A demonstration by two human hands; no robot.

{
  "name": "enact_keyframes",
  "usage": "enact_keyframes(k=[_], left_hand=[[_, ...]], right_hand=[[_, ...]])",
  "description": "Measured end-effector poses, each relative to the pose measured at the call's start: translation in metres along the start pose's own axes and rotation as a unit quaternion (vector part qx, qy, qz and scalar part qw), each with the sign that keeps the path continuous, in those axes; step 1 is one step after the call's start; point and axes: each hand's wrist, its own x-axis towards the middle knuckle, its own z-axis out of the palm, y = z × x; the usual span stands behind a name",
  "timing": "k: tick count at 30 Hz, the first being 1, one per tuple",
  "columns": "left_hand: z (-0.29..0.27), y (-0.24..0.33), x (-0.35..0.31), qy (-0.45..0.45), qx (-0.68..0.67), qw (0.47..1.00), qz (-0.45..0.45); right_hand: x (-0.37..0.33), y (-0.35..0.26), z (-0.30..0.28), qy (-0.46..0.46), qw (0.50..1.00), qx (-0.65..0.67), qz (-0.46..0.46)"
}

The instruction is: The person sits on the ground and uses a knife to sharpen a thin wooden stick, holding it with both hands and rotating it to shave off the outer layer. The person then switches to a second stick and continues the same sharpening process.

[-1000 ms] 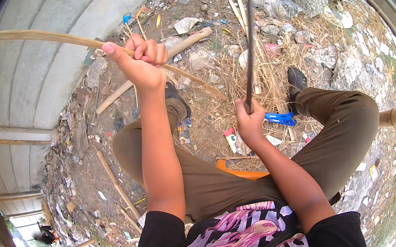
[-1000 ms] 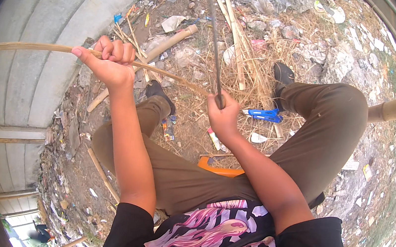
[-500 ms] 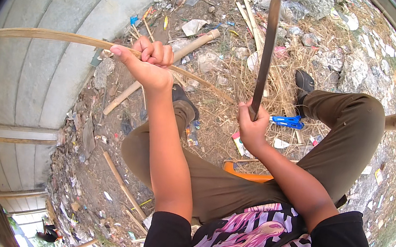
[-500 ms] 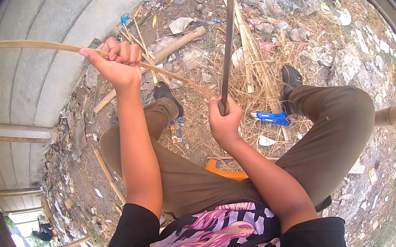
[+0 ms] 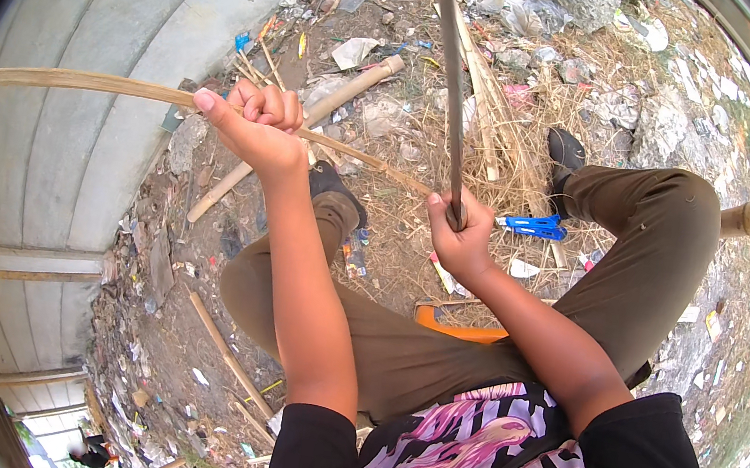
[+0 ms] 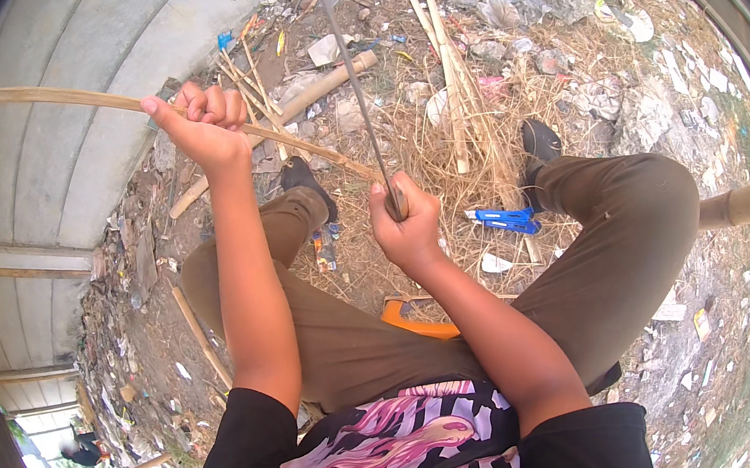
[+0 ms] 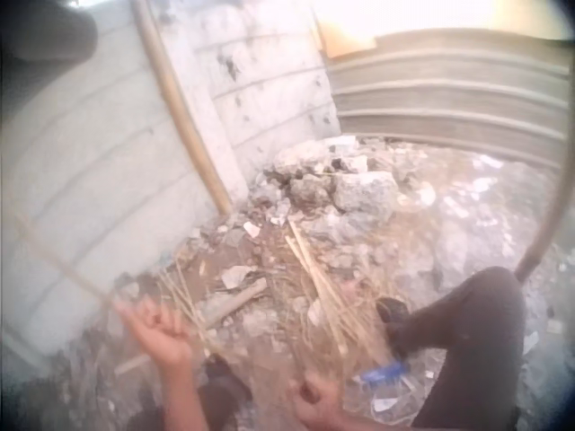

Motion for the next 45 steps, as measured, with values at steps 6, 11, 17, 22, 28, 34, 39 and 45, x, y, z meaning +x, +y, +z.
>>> enact_keyframes(k=[6,11,17,22,28,34,39,45], left_hand=[[0.001,-0.003,0.01,0.062,0.046,0.997,0.015],[-0.007,0.004,0.003,0.048,0.054,0.997,0.017],[0.007,-0.003,0.005,0.05,0.047,0.997,0.018],[-0.002,-0.001,0.016,0.041,0.035,0.999,0.006],[-0.018,0.001,0.013,0.032,0.038,0.999,-0.001],[-0.003,-0.003,0.014,0.053,0.081,0.995,0.015],[-0.02,0.002,0.013,0.041,0.047,0.998,0.001],[-0.017,-0.001,0.016,0.046,0.041,0.998,0.001]], right_hand=[[-0.007,0.083,-0.006,-0.139,0.886,-0.249,0.365],[0.015,-0.01,0.006,-0.066,0.977,-0.172,0.103],[-0.016,0.018,0.007,0.006,0.995,-0.094,0.03],[0.0,0.065,0.004,-0.092,0.913,-0.285,0.276],[0.025,-0.057,0.011,0.003,0.991,-0.132,-0.022],[-0.018,0.09,-0.005,-0.072,0.931,-0.225,0.278],[0.0,0.07,0.005,-0.111,0.913,-0.275,0.282],[0.016,-0.054,0.007,-0.022,0.993,-0.04,-0.111]])
